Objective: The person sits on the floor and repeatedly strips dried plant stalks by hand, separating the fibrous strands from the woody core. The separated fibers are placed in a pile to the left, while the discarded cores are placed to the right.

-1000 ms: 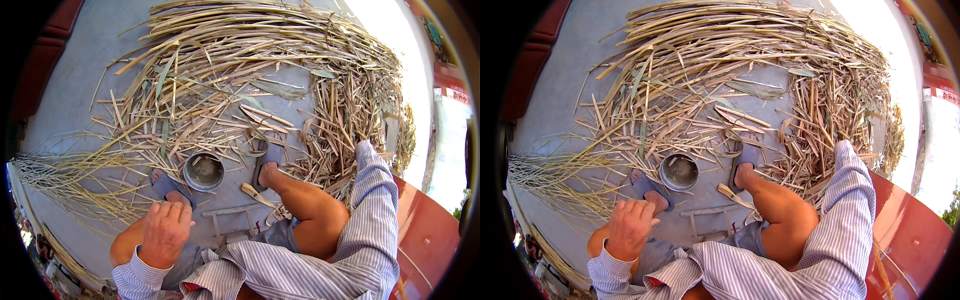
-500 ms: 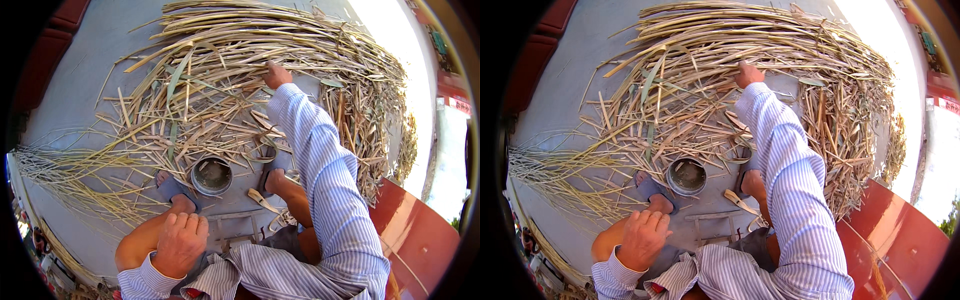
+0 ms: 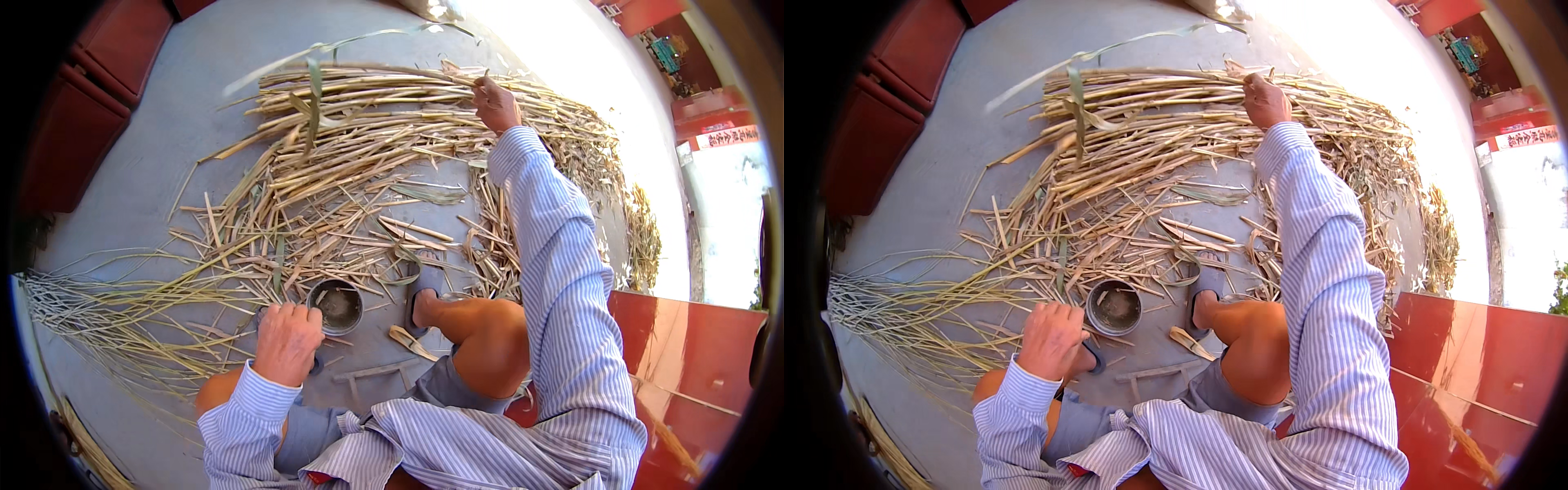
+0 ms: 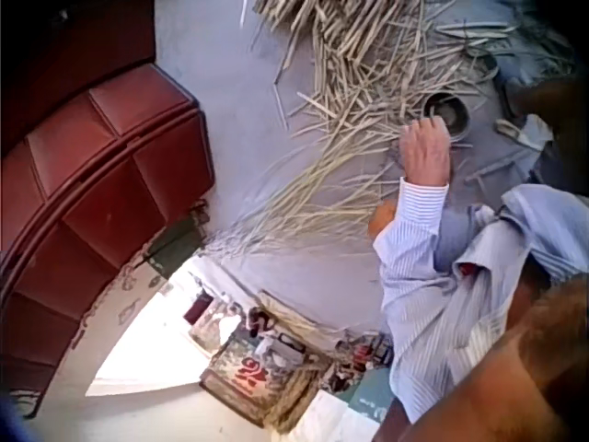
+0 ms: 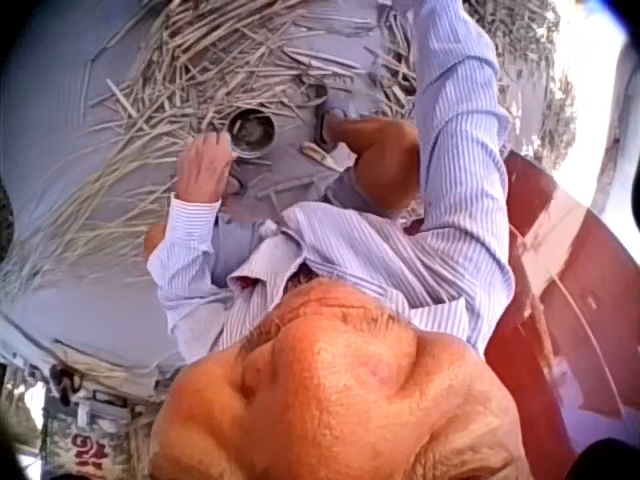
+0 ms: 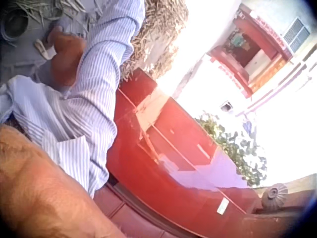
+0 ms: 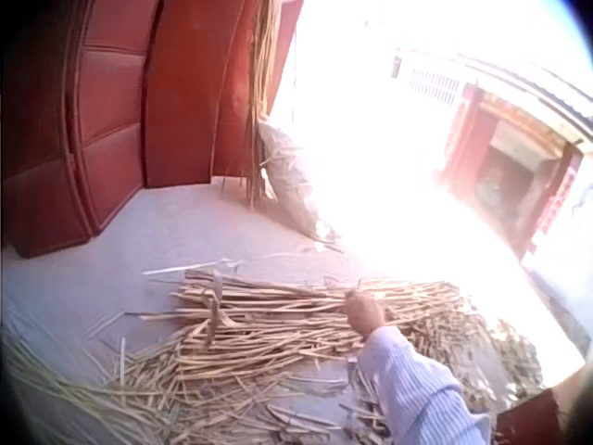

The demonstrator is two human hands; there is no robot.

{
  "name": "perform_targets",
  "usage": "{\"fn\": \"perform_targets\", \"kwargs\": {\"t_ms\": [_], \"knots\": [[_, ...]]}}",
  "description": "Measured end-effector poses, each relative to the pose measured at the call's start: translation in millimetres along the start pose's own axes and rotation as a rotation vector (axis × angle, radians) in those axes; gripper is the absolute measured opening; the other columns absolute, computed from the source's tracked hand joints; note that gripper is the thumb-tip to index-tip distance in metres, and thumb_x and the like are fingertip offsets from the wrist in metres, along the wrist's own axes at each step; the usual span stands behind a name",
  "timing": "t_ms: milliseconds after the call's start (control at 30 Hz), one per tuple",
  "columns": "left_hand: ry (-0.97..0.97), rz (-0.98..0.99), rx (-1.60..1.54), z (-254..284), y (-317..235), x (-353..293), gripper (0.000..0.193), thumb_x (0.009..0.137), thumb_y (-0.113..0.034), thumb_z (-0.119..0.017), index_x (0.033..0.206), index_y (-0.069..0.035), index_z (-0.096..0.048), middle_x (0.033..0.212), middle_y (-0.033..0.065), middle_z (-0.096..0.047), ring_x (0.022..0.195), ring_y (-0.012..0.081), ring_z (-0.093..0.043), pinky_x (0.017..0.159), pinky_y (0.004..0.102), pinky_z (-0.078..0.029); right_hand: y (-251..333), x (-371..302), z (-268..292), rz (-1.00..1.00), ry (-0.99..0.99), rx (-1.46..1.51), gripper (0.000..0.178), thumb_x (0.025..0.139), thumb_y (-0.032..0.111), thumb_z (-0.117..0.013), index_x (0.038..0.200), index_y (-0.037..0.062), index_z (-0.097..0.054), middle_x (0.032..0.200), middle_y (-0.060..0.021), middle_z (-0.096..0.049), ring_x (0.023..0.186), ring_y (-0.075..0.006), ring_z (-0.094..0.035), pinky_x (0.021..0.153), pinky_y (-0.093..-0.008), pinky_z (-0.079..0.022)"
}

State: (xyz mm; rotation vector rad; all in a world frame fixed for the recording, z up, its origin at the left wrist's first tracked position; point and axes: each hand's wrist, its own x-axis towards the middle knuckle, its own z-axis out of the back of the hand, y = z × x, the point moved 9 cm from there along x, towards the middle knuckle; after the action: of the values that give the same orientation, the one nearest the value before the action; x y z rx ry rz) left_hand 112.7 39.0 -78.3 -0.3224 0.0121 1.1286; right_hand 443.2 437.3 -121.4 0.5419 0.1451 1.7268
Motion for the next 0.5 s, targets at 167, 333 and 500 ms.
{"fn": "perform_targets", "kwargs": {"t_ms": [167,333,500], "knots": [[-0.39,0.06,0.091,67,13,10,0.034,0.078,-0.023,-0.072,0.105,-0.006,-0.061,0.095,0.0072,-0.063,0.092,0.0248,-0.06,0.08,0.0389,-0.043,99,-24,45,0.093,0.177,-0.121,0.022,0.095,0.026,-0.056,0.108,0.0089,-0.063,0.09,-0.0182,-0.07,0.085,-0.0342,-0.067,0.074,-0.0441,-0.051],[-0.925,-0.012,0.322,157,-3,9,0.033,0.081,-0.021,-0.071,0.109,-0.006,-0.063,0.108,0.0054,-0.065,0.098,0.0217,-0.06,0.084,0.0377,-0.041,168,-98,64,0.253,0.23,-0.239,0.019,0.096,0.021,-0.051,0.1,0.0058,-0.061,0.087,-0.0189,-0.068,0.082,-0.0377,-0.067,0.071,-0.0488,-0.052],[-0.867,0.04,0.447,180,15,33,0.018,0.081,-0.017,-0.069,0.095,-0.007,-0.066,0.093,0.0047,-0.066,0.094,0.0208,-0.06,0.082,0.0384,-0.04,181,-141,74,0.154,0.177,-0.138,0.016,0.092,0.022,-0.058,0.103,0.0109,-0.063,0.083,-0.0158,-0.069,0.079,-0.0361,-0.067,0.067,-0.0477,-0.05]]}}
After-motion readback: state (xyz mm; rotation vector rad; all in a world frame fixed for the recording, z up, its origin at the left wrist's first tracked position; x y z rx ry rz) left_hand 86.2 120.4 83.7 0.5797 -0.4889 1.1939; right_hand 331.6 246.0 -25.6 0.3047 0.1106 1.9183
